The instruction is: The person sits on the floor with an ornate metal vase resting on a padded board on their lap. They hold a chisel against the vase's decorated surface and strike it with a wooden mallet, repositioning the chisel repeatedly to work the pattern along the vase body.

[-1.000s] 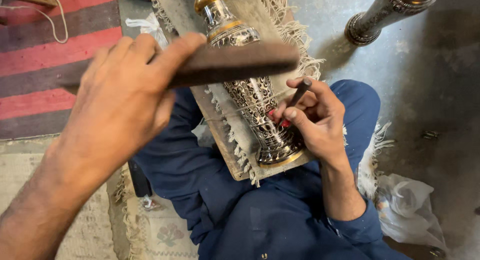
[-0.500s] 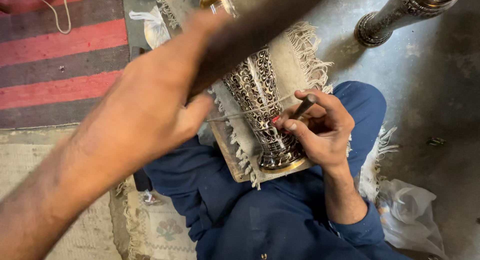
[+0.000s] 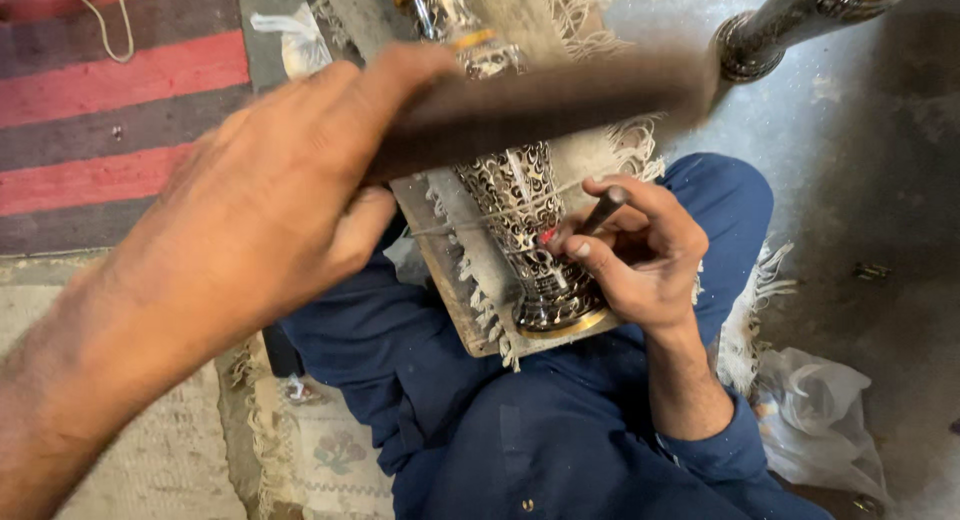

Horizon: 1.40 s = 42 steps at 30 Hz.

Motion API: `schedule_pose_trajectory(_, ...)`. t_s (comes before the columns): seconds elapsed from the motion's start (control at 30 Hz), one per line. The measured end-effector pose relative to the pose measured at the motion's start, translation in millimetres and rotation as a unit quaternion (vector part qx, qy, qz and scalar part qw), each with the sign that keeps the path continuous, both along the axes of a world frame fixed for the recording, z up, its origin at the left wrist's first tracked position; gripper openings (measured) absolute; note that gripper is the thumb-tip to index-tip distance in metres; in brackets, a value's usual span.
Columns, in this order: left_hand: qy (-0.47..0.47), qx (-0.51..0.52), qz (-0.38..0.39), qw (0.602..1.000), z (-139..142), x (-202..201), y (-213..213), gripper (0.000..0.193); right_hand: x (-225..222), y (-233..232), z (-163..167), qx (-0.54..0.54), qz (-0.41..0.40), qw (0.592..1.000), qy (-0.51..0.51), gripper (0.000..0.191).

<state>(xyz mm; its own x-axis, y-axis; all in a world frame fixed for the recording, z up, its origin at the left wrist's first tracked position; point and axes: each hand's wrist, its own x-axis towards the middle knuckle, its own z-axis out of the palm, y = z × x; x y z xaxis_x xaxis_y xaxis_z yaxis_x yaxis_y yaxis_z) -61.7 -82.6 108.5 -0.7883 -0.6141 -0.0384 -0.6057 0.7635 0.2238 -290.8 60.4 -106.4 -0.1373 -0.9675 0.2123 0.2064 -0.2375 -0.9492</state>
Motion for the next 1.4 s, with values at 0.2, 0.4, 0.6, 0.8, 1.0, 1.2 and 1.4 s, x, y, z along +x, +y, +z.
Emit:
schedule_pose_trajectory(0.2, 0.008, -0.037, -0.023, 0.999, -1, -2, -2, 0.068, -1, 1, -1, 0.015, 0.004, 1.000, 0.010, 0.045)
schedule_pose_trajectory(0.4, 0.005, -0.046, -0.029, 0.998, -5, -1, -4, 0.068, -1, 0, -3, 0.016, 0.015, 1.000, -0.020, 0.045)
schedule_pose_trajectory(0.6, -0.027, -0.073, -0.038, 0.996, -7, -1, -6, 0.070, 0, 0, -3, -0.001, 0.033, 0.999, -0.039, 0.044)
schedule_pose_trajectory(0.8, -0.050, -0.091, -0.037, 0.994, -8, -2, -8, 0.072, 0, 0, -3, -0.002, 0.045, 0.998, -0.053, 0.044)
schedule_pose_trajectory(1.0, -0.066, -0.116, -0.043, 0.990, -8, -5, -12, 0.071, 2, 0, -2, 0.000, 0.042, 0.997, -0.062, 0.044)
schedule_pose_trajectory(1.2, -0.004, -0.026, -0.017, 1.000, -5, -6, -16, 0.071, 5, 0, 0, 0.048, -0.001, 0.993, -0.105, 0.046)
schedule_pose_trajectory(1.4, -0.041, -0.017, -0.032, 0.999, 1, -20, -19, 0.077, 7, -1, 3, 0.038, -0.017, 0.994, -0.102, 0.047)
